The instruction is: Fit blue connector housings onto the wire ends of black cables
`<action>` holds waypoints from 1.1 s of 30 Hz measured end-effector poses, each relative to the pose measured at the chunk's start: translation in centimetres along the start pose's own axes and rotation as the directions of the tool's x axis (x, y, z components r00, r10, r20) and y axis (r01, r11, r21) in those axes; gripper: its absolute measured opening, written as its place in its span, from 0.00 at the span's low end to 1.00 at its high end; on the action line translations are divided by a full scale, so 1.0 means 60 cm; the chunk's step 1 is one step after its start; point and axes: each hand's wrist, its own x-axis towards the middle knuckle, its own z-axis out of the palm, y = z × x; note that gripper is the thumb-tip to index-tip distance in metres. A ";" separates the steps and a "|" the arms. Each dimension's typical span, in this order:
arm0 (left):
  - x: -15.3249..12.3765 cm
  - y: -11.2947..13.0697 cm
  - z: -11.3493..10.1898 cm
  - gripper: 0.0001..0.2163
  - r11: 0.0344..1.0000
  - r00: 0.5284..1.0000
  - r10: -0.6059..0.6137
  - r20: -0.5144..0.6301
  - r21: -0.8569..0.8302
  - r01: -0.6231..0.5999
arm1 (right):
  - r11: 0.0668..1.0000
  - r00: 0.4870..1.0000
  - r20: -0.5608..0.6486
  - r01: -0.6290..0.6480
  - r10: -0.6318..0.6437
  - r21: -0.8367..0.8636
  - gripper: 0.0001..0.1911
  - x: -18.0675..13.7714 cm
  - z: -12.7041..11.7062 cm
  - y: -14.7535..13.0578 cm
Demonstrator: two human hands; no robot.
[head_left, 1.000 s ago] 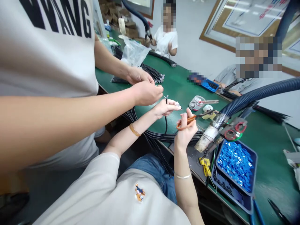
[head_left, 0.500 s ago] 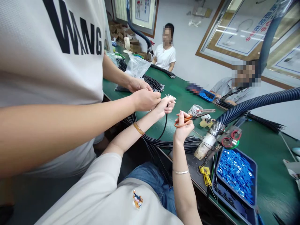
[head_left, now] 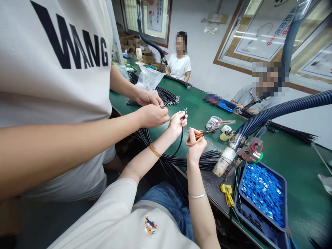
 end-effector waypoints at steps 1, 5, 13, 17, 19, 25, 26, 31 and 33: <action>0.002 0.002 -0.003 0.10 1.000 1.000 -0.004 -0.004 0.011 0.004 | 1.000 1.000 0.009 -0.007 0.007 0.006 0.17 0.000 0.000 0.000; 0.003 0.007 -0.012 0.10 0.999 1.000 -0.002 0.007 0.048 0.002 | 0.999 0.999 0.029 -0.029 0.029 0.021 0.17 -0.001 -0.002 0.000; -0.001 0.015 -0.021 0.09 0.992 0.999 0.035 0.024 0.121 -0.038 | 0.999 0.998 0.058 -0.031 0.031 0.009 0.17 -0.006 -0.003 0.004; -0.019 0.021 -0.026 0.07 0.983 0.997 0.034 0.067 0.178 -0.045 | 1.000 0.999 0.053 -0.006 0.007 -0.005 0.18 0.003 -0.001 -0.006; -0.036 0.026 -0.028 0.06 0.975 0.995 0.012 0.102 0.219 -0.034 | 1.000 0.999 0.048 0.014 -0.013 -0.011 0.18 0.012 0.000 -0.018; -0.069 0.041 -0.028 0.04 0.942 0.983 -0.061 0.174 0.336 -0.001 | 1.000 0.994 0.105 0.027 -0.026 -0.008 0.17 0.052 0.006 -0.054; -0.069 0.042 -0.028 0.05 0.938 0.983 -0.066 0.171 0.346 0.003 | 1.000 0.990 0.141 0.009 -0.006 -0.018 0.18 0.059 0.007 -0.055; -0.067 0.040 -0.025 0.06 0.923 0.975 -0.113 0.192 0.383 0.032 | 0.998 0.966 0.250 -0.054 0.060 -0.034 0.23 0.079 0.015 -0.047; -0.068 0.040 -0.022 0.08 0.914 0.968 -0.136 0.212 0.403 0.041 | 0.999 0.965 0.257 -0.049 0.052 -0.018 0.23 0.080 0.017 -0.045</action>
